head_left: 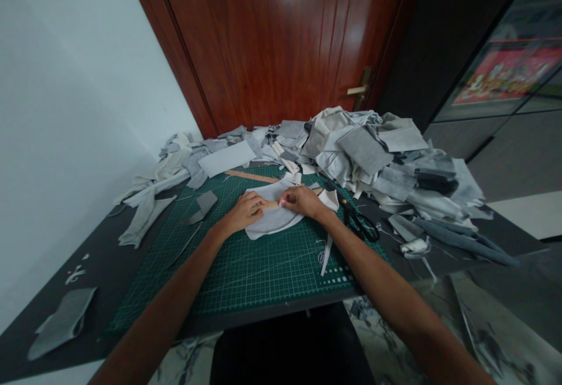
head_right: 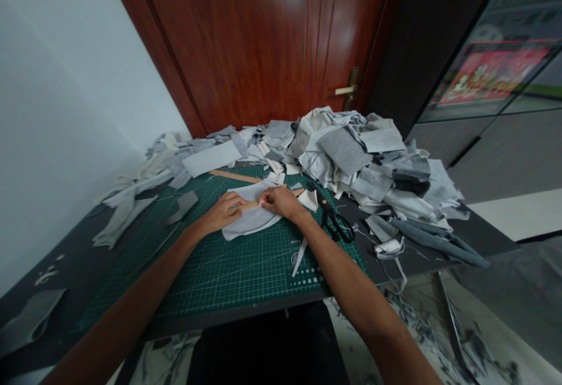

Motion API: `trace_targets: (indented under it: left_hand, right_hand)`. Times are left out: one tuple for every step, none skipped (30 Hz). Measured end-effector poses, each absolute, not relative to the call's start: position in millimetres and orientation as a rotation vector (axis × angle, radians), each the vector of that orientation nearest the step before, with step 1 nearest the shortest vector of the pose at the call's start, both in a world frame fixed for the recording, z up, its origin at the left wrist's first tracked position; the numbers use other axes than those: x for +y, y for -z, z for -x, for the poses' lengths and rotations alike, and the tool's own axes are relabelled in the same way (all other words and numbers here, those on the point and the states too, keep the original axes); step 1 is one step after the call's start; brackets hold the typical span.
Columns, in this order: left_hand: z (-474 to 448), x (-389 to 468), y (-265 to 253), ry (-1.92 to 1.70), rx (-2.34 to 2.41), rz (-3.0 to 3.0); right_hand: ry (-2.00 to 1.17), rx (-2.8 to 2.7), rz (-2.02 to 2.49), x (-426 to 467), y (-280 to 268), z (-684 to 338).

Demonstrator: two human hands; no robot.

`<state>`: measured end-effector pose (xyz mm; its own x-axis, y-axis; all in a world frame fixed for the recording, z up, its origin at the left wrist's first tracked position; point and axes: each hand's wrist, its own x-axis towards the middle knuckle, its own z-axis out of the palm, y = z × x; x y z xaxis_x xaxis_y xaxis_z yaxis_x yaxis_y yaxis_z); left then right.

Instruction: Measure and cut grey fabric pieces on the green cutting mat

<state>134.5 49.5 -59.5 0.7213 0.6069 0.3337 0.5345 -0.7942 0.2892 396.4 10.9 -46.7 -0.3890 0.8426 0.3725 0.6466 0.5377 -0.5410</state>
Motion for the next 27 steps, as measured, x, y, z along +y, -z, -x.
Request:
trace_targets:
  left_hand:
    - [-135,49,59,-0.628,0.919,-2.751]
    - [-135,49,59,-0.628,0.919,-2.748]
    - [-135,48,58,-0.626,0.918,-2.744]
    - [-135,48,58,-0.623,0.916,-2.737]
    - [-135,47,57,-0.622,0.914,-2.731]
    - [-135,47,57,-0.625,0.912,-2.724]
    - [-135,47,56,-0.629,0.912,-2.72]
    - [-135,47,56,-0.634,0.913,-2.717]
    - [-136,47,56,-0.64,0.918,-2.716]
    - [-135,47,57,-0.643,0.922,-2.716]
    - [-135,47,57,-0.645,0.924,-2.718]
    - [-135,47,58,-0.646,0.924,-2.72]
    - [-135,47,58,-0.649,0.922,-2.723]
    - [-135,48,59,-0.652,0.919,-2.727]
    - [-135,48,59,-0.654,0.915,-2.732]
    - [-135,48,59,-0.655,0.912,-2.736]
    - [-135,48,59,-0.655,0.91,-2.74]
    - [-135,48,59,-0.652,0.91,-2.741]
    - [-135,48,59,-0.649,0.91,-2.742]
    - [-135,47,58,-0.647,0.91,-2.742]
    - [-135,47,58,-0.647,0.908,-2.741]
    - [-135,47,57,-0.65,0.906,-2.741]
    - [-135,46,57,-0.656,0.902,-2.742]
    - [-135,46,56,-0.661,0.897,-2.743]
    - [-135,46,56,-0.664,0.893,-2.746]
    - [-135,45,55,-0.665,0.891,-2.748]
    - [-135,45,55,-0.664,0.892,-2.75]
  right_hand:
    - [-0.411,-2.157,1.204,11,47,-398]
    - [-0.411,-2.156,1.21,12,47,-400]
    - [-0.413,-2.156,1.215,12,46,-402]
    - [-0.415,-2.157,1.219,12,46,-403]
    - [-0.417,-2.159,1.222,12,46,-405]
    - [-0.419,-2.162,1.223,12,45,-406]
    - [-0.418,-2.165,1.225,12,45,-407]
    - [-0.417,-2.168,1.228,12,44,-408]
    - [-0.414,-2.171,1.232,12,44,-409]
    - [-0.409,-2.173,1.237,11,43,-410]
    - [-0.404,-2.174,1.243,11,42,-411]
    - [-0.399,-2.174,1.25,10,41,-412]
    - [-0.394,-2.173,1.258,10,40,-413]
    - [-0.388,-2.17,1.266,9,39,-414]
    - [-0.384,-2.167,1.276,8,38,-415]
    - [-0.38,-2.163,1.284,8,38,-417]
    - [-0.379,-2.16,1.292,8,38,-419]
    - [-0.379,-2.158,1.299,8,38,-420]
    - [-0.38,-2.157,1.305,9,39,-422]
    - [-0.383,-2.157,1.31,9,39,-424]
    - [-0.386,-2.157,1.316,10,40,-426]
    - [-0.388,-2.157,1.322,11,40,-427]
    - [-0.389,-2.157,1.328,11,41,-429]
    - [-0.387,-2.157,1.335,12,41,-431]
    - [-0.385,-2.158,1.342,12,41,-433]
    - [-0.381,-2.159,1.349,13,41,-435]
    - [-0.376,-2.16,1.357,13,41,-437]
